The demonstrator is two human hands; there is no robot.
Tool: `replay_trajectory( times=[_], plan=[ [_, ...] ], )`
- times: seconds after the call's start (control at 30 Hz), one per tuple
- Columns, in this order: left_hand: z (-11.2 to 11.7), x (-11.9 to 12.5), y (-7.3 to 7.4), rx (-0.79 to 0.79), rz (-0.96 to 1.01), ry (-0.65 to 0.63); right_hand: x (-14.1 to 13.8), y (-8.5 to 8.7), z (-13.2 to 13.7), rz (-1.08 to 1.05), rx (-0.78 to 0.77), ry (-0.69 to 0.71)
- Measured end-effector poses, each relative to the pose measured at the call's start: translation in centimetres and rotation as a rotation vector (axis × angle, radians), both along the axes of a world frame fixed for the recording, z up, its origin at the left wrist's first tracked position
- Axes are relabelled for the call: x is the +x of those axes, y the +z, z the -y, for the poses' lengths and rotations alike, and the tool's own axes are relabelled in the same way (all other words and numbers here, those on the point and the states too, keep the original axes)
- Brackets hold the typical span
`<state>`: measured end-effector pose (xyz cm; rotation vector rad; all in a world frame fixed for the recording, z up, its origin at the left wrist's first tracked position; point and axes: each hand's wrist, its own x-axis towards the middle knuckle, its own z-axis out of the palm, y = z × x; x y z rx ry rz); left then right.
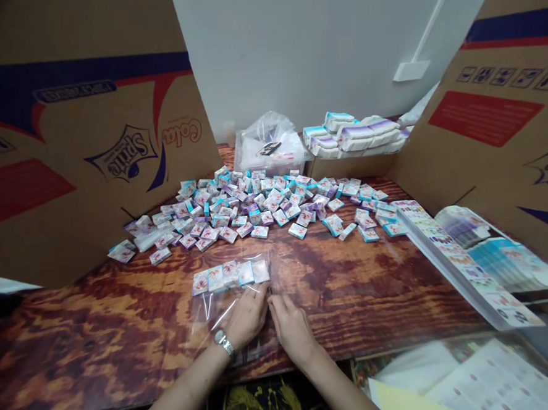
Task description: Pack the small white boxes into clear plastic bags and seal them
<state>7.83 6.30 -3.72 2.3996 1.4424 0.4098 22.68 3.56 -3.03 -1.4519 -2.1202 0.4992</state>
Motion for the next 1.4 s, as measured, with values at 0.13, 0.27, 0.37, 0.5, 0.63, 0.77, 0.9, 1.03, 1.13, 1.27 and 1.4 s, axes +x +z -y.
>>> replay_trajectory(
  times=[0.13, 0.27, 0.37, 0.5, 0.63, 0.77, 0.9, 1.03, 1.13, 1.27, 1.4],
  plan=[
    [-1.3, 0.6, -0.6, 0.012, 0.029, 0.055, 0.1, -0.2, 0.1, -0.174, -0.040, 0.106],
    [-2.7, 1.3, -0.7, 0.023, 0.050, 0.074, 0.6, -0.3, 0.2, -0.233, -0.054, 0.118],
    [-2.9, 1.3, -0.3, 0.037, 0.066, 0.055, 1.3, 0.0, 0.1, -0.243, -0.071, 0.114],
    [-1.9, 0.4, 0.1, 0.063, 0.063, -0.008, 2.2, 1.1, -0.4, -0.108, -0.102, 0.056],
    [-1.5, -0.9, -0.3, 0.090, 0.014, -0.021, 1.7, 2.5, -1.7, 0.181, -0.077, -0.044],
    [-2.3, -1.4, -1.0, 0.122, -0.020, -0.011, 0.2, 3.1, -3.2, 0.413, -0.159, -0.054],
    [-2.6, -1.3, -1.7, 0.153, -0.034, 0.014, 0.1, 2.3, -4.0, 0.458, -0.151, 0.088],
    [-2.4, -1.3, -2.5, 0.181, -0.042, 0.040, 1.0, 1.3, -4.1, 0.461, -0.078, 0.175],
    [-2.4, -1.3, -3.0, 0.204, -0.044, 0.045, 1.4, 1.2, -4.0, 0.460, -0.045, 0.187],
    [-2.3, -1.2, -3.2, 0.229, -0.045, 0.039, 2.8, 2.3, -5.6, 0.282, -0.046, 0.310],
    [-1.3, -1.1, -2.4, 0.218, -0.073, 0.071, 6.3, 3.5, -10.4, 0.207, -0.027, 0.146]
  ],
)
